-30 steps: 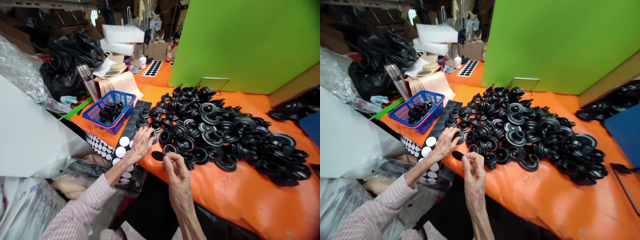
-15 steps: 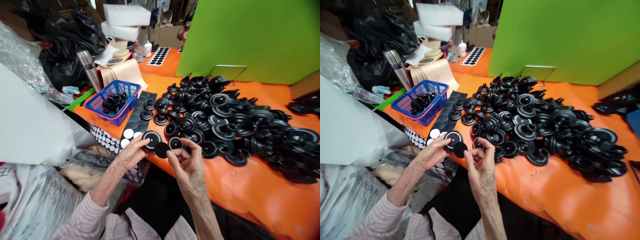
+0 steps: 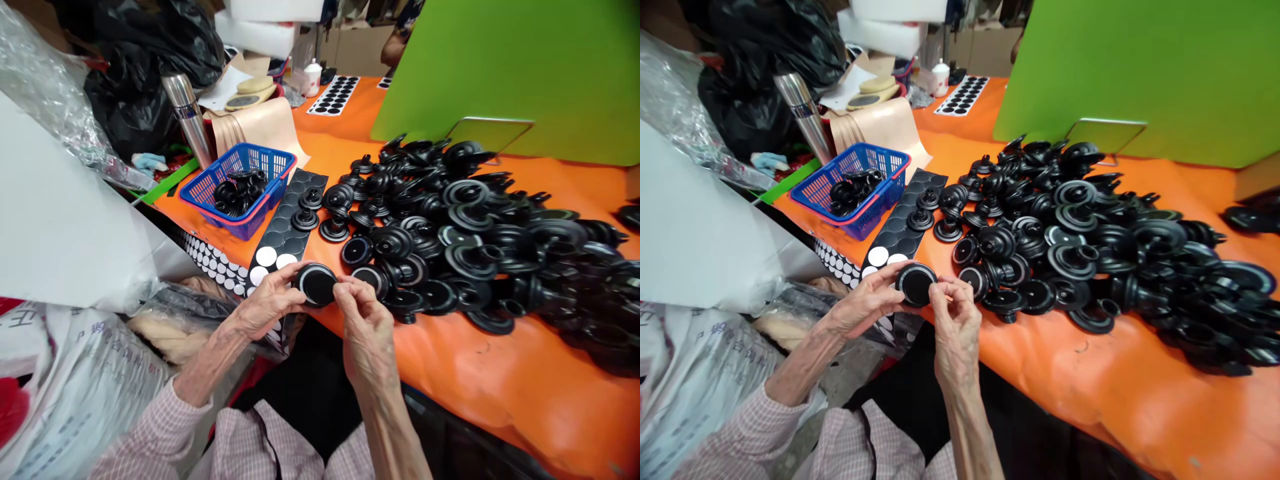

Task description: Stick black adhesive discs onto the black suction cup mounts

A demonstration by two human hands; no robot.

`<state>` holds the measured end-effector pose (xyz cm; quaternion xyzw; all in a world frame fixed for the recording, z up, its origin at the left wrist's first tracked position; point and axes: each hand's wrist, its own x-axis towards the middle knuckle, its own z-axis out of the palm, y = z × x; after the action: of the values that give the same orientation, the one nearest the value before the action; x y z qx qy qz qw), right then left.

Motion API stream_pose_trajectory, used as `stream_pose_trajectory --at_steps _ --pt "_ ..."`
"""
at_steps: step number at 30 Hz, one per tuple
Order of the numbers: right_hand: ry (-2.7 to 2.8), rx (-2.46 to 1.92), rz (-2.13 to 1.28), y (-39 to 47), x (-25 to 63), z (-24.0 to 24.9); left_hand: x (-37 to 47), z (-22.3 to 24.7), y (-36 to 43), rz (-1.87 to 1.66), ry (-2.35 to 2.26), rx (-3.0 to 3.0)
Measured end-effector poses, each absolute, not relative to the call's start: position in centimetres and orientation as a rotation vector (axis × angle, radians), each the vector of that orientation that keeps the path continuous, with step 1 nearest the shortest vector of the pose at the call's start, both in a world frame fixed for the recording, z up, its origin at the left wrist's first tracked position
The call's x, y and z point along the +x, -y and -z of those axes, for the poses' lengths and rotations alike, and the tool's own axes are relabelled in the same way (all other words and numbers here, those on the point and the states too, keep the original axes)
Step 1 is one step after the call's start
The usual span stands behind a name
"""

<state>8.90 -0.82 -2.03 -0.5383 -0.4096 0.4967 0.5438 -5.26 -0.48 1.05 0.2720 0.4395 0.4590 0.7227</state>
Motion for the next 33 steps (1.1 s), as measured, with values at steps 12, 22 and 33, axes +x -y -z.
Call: stream_pose_trajectory --at_steps 12,22,33 --pt "0.964 -1.277 -1.152 1.0 8.2 2.2 -5.3 -0.7 0.6 -1.017 -0.966 0.625" --pt "1.116 -1.388 -0.898 1.2 7.4 2.4 -5.6 0.4 0.7 -1.053 -0.92 0.632" --pt "1.16 -1.388 -0.817 1.2 5.7 3.5 -6.3 0.6 1.5 -1.17 -1.037 0.603"
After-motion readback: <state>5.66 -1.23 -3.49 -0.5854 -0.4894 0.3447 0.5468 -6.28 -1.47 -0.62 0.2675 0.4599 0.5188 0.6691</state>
